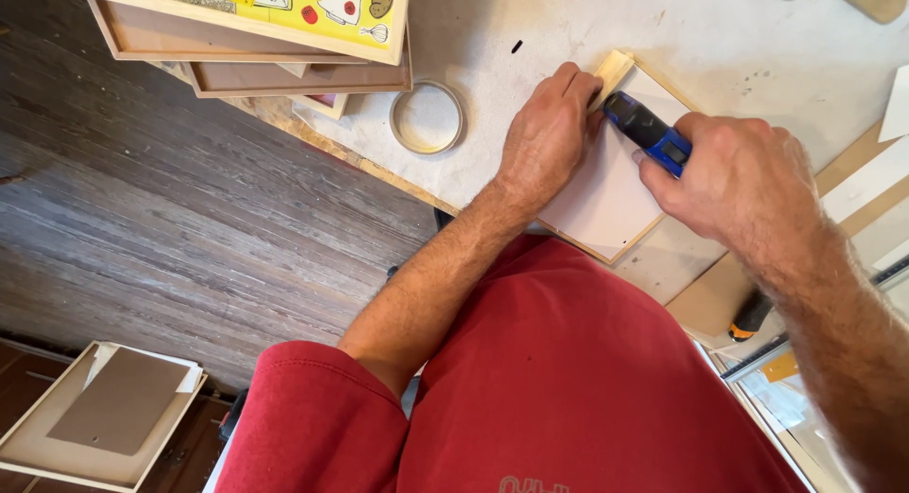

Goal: Securing the backing of a picture frame using a staple gun and wooden spacers, followed by inspecting the finished frame and handling art cards.

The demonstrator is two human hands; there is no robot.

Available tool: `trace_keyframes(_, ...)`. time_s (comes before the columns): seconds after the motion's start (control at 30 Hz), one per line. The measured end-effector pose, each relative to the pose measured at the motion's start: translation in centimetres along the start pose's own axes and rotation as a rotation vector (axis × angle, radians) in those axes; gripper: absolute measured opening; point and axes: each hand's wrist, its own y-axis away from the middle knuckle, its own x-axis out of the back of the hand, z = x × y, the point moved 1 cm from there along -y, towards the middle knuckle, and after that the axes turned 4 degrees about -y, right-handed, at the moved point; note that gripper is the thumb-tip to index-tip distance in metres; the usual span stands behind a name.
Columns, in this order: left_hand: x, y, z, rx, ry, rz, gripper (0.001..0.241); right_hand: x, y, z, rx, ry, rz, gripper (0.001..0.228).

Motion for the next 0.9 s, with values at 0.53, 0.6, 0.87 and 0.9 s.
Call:
trace_keyframes(0.53,0.3,0.1,1.5,0.010,-0.108,-0.014,0.011,-0.7,2.4,1.0,0.000,-0.056,0.004,0.048)
trace_keyframes(0.6,0.0,0.2,1.6,0.020,-0.180,-0.013,0.007,-3.2,3.9,3.2,0.043,-0.317,0.220,0.041)
trace_keyframes(0.87,-1.7,-3.1,1.7,0.162,-0.307,-0.146,0.024,-14.6,12.0,9.7,-0.280,-0.658,0.384,0.041)
trace_keyframes(0.9,-2.2,-3.3,1.3,0.197,-0.314,-0.148,0.022,-15.6,12.7,10.1,-0.375,-0.731,0.307,0.045)
